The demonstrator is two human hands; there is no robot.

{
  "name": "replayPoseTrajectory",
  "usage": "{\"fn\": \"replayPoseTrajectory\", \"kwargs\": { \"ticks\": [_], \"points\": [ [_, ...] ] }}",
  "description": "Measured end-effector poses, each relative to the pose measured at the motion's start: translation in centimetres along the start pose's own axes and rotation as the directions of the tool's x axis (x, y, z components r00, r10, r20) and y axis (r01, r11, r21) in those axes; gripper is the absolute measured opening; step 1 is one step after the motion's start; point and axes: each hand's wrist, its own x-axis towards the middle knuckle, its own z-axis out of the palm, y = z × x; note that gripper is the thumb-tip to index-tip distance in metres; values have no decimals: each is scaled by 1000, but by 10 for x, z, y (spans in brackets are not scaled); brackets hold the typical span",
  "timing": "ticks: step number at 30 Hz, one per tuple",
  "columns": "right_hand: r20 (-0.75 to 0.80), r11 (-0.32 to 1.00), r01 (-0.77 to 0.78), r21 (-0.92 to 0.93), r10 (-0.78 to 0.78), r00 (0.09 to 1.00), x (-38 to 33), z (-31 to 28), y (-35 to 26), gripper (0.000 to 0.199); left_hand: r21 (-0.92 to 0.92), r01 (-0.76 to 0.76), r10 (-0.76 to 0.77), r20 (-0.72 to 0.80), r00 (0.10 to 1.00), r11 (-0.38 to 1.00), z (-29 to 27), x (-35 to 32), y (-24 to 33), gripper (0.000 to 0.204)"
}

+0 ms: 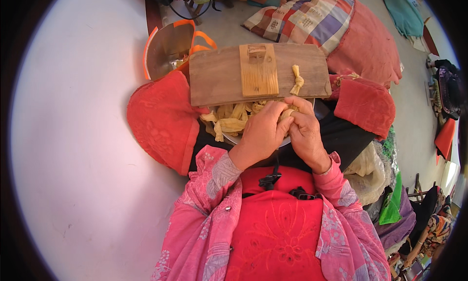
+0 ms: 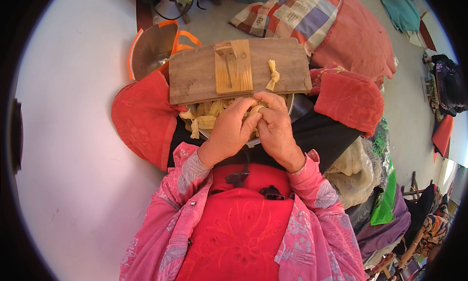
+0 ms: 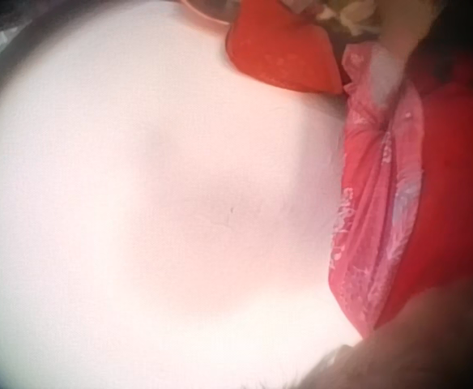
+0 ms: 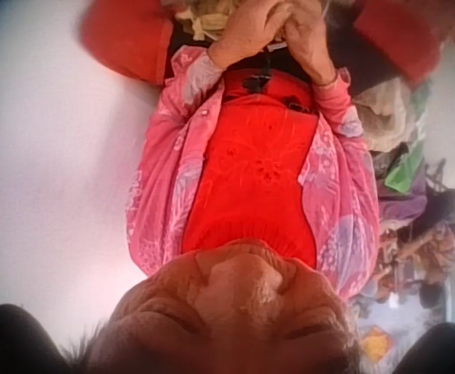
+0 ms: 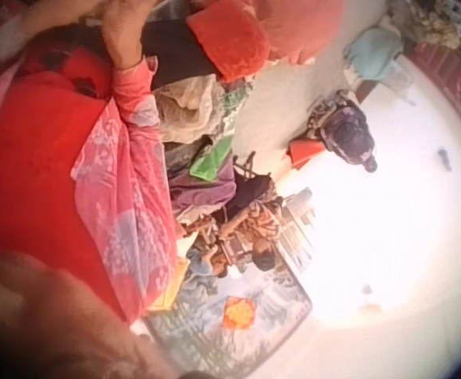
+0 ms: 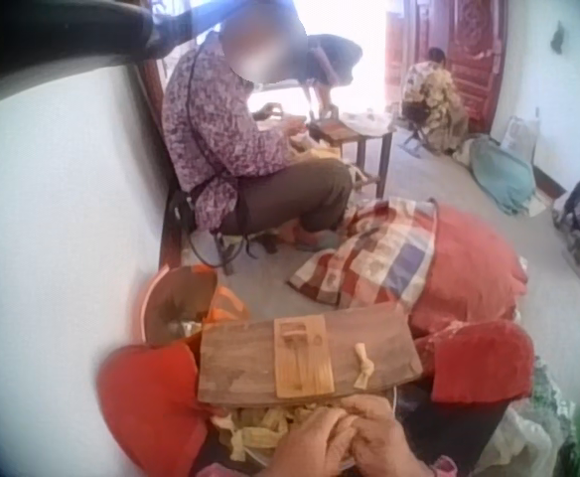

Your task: The person sorts through dried food strips by hand, picking them up from a pile and placing them into a bowl, then reaches into a large bag to pull out more strips and adds them to the pile.

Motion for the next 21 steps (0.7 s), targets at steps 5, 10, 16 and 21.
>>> {"fn": "replayPoseTrajectory", "kwargs": {
  "ticks": [5,10,16,21],
  "points": [
    [-161,997,66,39,-59,985,5,-6,-23,14,-309,161,-171,-5,985,937,7,4,-24,23],
    [-220,969,-30,245,85,972,28,-7,-20,8,-686,397,-356,211,910,609,7,-15,-10,25],
    [-132,816,-147,559,262,956,40,-20,-7,19,105,-74,88,-133,987,992,-16,-29,-23,11],
    [125,998,55,17,-57,991,54,-40,-12,30,445,-164,207,-49,977,880,-37,-14,-16,13]
  ]
}}
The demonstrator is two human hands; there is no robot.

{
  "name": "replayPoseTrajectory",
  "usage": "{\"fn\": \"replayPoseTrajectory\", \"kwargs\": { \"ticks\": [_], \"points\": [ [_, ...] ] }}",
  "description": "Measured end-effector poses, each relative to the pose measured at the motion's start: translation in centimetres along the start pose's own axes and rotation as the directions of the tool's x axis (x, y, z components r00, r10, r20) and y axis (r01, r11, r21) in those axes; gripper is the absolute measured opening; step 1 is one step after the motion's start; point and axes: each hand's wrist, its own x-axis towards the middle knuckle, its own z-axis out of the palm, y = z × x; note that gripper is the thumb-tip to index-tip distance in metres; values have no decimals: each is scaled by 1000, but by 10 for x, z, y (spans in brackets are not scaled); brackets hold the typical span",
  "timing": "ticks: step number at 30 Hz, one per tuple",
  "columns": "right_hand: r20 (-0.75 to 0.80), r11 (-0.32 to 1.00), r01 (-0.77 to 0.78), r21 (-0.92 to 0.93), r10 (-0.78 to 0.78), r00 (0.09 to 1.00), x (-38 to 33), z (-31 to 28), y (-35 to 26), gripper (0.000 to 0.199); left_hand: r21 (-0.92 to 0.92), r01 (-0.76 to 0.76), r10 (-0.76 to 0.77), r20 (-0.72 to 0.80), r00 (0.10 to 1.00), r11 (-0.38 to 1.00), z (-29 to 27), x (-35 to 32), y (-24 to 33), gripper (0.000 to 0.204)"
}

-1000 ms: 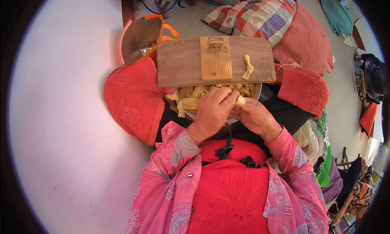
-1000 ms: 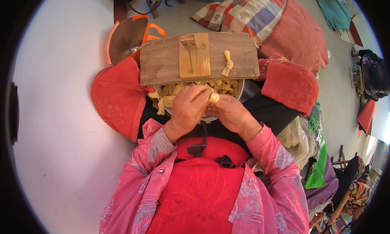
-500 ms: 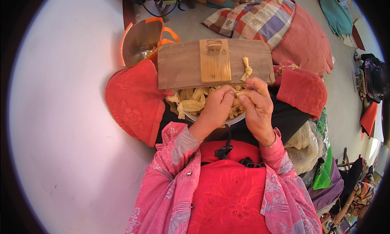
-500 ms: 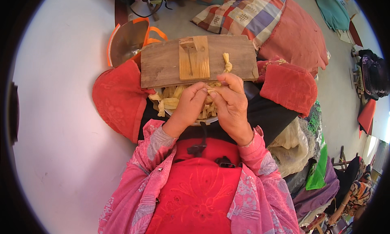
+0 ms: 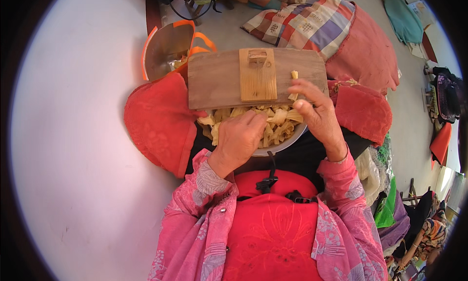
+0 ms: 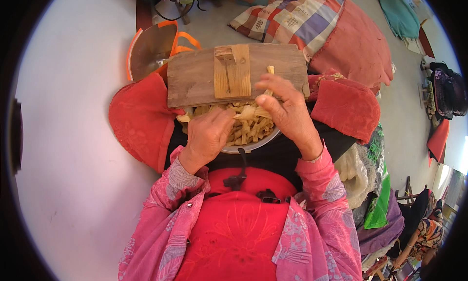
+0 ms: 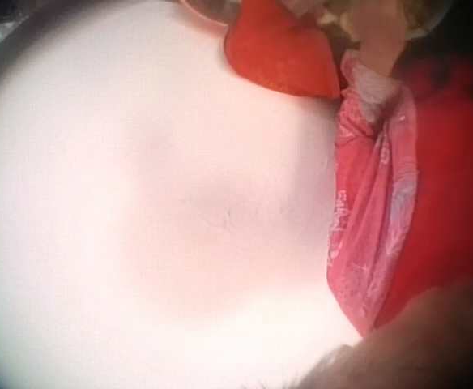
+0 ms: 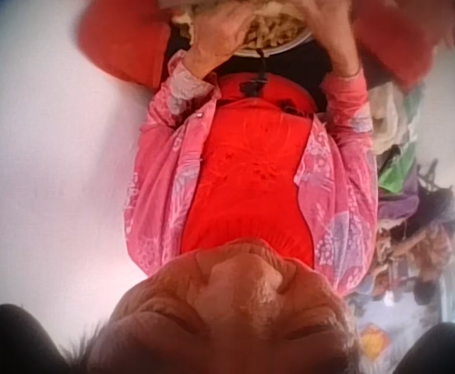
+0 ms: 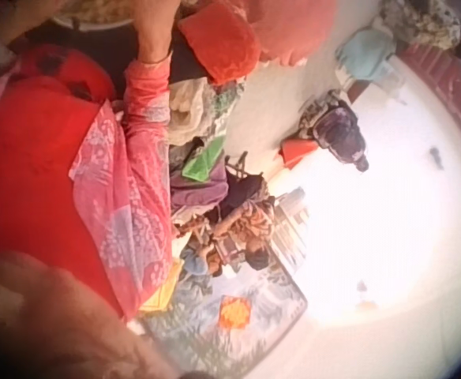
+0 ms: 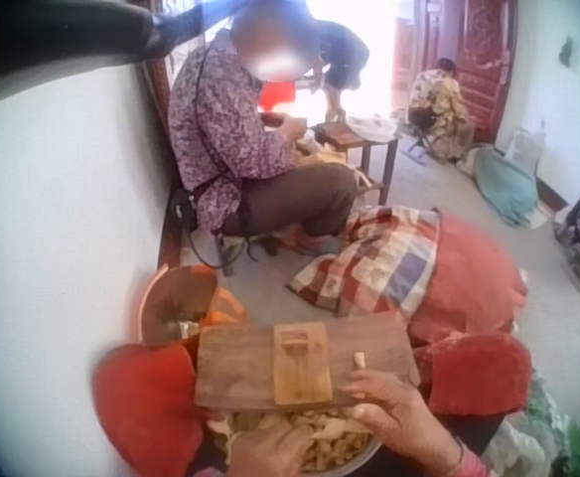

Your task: The person sorts through dried food strips by hand, picking them up from a pile and placing them into a bowl, then reaches into a large bag to pull out more strips and adds them to the pile.

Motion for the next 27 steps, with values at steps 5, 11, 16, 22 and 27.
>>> {"fn": "replayPoseTrajectory", "kwargs": {
  "ticks": [5,11,16,22,27],
  "points": [
    [426,937,-343,67,284,859,0,10,-5,24,-75,-76,79,36,996,994,5,12,-4,11],
    [448,973,-131,-190,205,870,-1,-8,-21,13,-369,143,-51,246,968,918,2,-1,-20,11],
    [294,899,-387,206,320,901,11,15,-5,13,-654,495,-275,415,867,573,-15,20,-43,16],
    [59,963,-250,106,245,968,30,33,12,14,-644,495,-357,344,868,584,-9,42,-79,12],
    [18,973,-229,-15,229,973,33,34,11,16,-658,531,-369,385,846,534,-5,45,-84,11]
  ]
}}
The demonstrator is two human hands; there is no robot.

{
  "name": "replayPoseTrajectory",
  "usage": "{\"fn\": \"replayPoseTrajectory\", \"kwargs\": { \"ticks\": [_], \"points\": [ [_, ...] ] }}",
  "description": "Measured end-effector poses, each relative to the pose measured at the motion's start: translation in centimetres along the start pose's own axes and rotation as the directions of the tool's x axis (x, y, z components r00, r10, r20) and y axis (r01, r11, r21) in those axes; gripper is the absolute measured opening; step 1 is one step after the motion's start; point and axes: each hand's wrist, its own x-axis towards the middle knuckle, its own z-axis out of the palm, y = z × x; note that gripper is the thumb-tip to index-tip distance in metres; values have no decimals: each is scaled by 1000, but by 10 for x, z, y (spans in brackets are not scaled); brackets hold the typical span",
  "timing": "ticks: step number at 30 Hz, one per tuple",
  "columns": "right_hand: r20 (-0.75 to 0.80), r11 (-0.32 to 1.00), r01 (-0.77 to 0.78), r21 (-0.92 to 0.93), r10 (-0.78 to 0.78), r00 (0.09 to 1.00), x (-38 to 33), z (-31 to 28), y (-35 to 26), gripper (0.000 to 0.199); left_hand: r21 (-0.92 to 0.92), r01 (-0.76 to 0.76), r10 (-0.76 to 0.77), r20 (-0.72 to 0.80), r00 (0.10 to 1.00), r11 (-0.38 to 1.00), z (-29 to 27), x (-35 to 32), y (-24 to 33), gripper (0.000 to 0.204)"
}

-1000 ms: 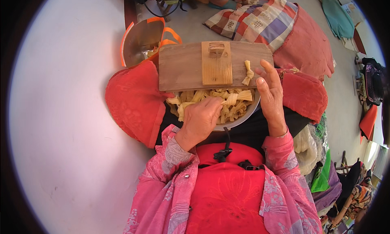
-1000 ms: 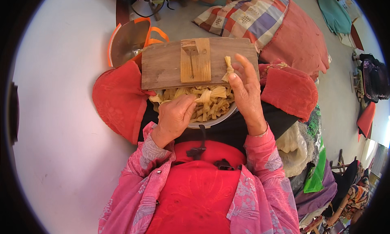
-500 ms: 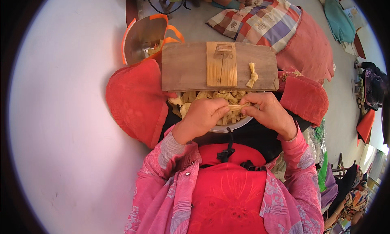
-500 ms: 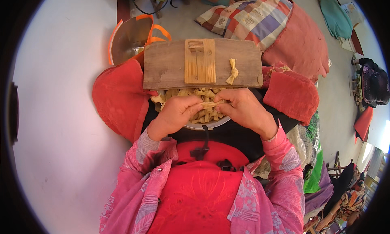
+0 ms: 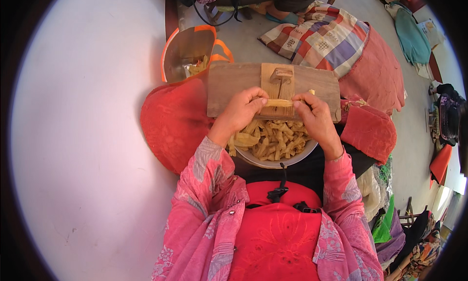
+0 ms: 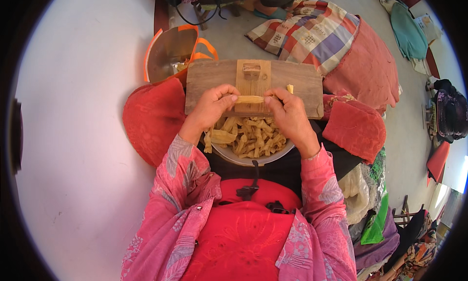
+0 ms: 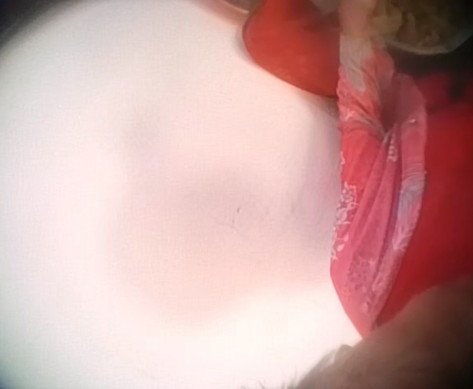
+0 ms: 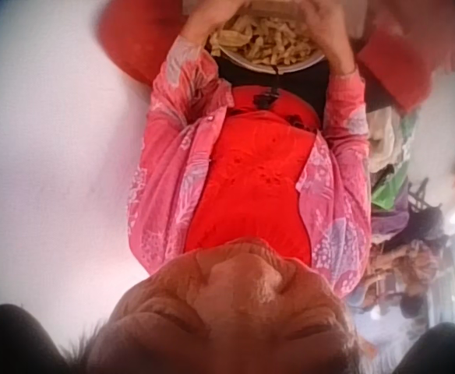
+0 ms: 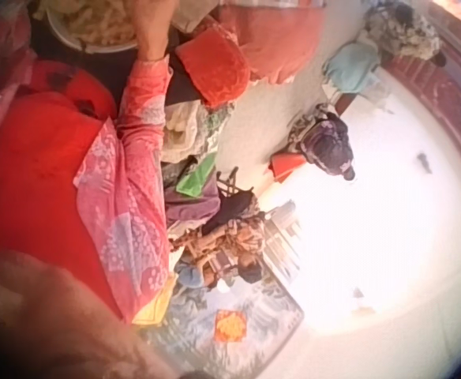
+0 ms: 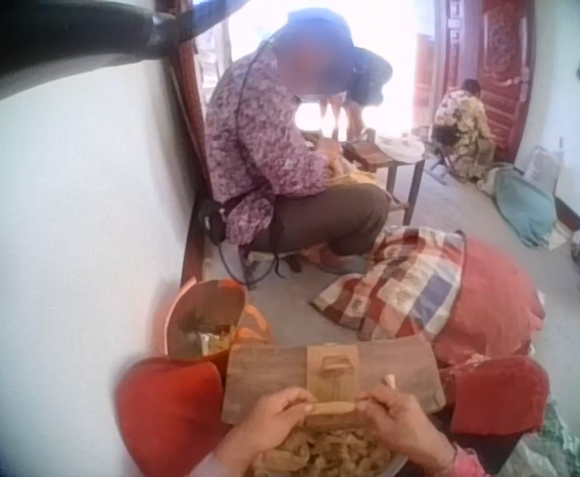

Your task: The person sorts through dried food strips by hand, picking them up from a pile and placing them into a bowl, then reaches into a large bag to pull out more strips and adds them to the pile.

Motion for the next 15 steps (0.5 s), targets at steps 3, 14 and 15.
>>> {"fn": "replayPoseTrajectory", "kwargs": {
  "ticks": [3,14,15],
  "points": [
    [-36,997,60,-52,-62,997,5,5,7,14,33,-21,22,-36,999,999,-1,9,-7,10],
    [67,610,510,-607,-600,797,-17,0,-6,18,-8,-16,14,-205,979,1000,-3,-10,-28,12],
    [19,834,388,-392,-414,910,-24,4,-8,21,-210,55,-84,-133,988,976,3,-15,-18,11]
  ]
}}
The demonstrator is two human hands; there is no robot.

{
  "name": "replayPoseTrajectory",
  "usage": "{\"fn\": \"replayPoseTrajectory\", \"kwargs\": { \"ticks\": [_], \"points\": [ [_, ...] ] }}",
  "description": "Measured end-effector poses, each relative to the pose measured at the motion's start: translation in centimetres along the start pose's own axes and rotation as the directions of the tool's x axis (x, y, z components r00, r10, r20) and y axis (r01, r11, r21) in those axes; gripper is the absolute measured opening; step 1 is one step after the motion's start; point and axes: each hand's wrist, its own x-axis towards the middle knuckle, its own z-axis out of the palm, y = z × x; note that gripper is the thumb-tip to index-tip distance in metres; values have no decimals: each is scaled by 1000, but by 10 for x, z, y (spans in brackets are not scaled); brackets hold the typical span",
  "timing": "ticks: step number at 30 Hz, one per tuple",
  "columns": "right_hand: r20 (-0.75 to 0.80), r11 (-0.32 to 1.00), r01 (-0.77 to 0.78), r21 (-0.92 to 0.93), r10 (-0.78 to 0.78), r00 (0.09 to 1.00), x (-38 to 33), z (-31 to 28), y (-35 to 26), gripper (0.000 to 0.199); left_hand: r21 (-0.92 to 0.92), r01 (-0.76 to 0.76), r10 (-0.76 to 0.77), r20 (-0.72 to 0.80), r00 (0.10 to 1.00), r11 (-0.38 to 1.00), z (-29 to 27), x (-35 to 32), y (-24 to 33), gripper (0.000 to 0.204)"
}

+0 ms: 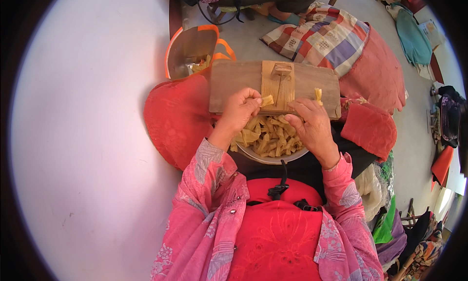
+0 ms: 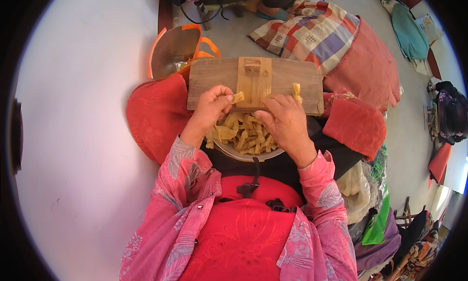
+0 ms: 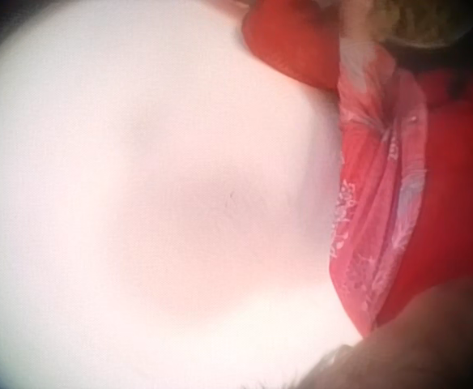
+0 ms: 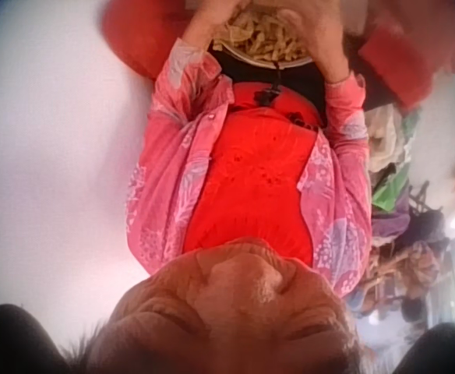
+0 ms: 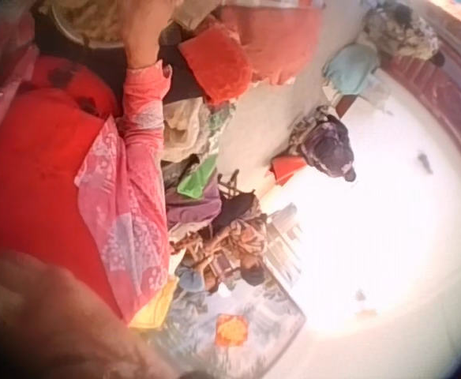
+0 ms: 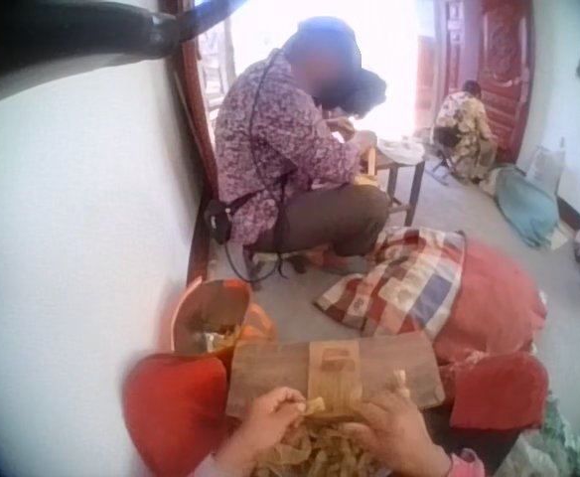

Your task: The person sorts through dried food strips by hand, picking them up from a pile and placing them into a bowl, then reaches into a large bag to pull out more strips and adds them to the pile.

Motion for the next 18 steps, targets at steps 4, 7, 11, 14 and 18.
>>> {"fn": "replayPoseTrajectory", "kwargs": {
  "ticks": [4,7,11,14,18],
  "points": [
    [261,536,-458,709,403,877,-12,19,-17,28,-386,237,-186,166,968,892,42,-24,18,9],
    [299,180,-409,895,438,848,-14,17,-13,18,-565,361,-114,425,898,742,49,-34,18,22],
    [268,6,-313,950,500,823,-19,10,-10,11,-810,316,166,444,880,494,32,-44,-18,42],
    [271,127,-386,914,516,813,-27,17,-6,13,-840,253,178,375,910,480,32,-56,-32,47],
    [348,22,-430,902,552,758,-40,26,-7,12,-962,202,210,239,948,186,40,-60,-35,45]
  ]
}}
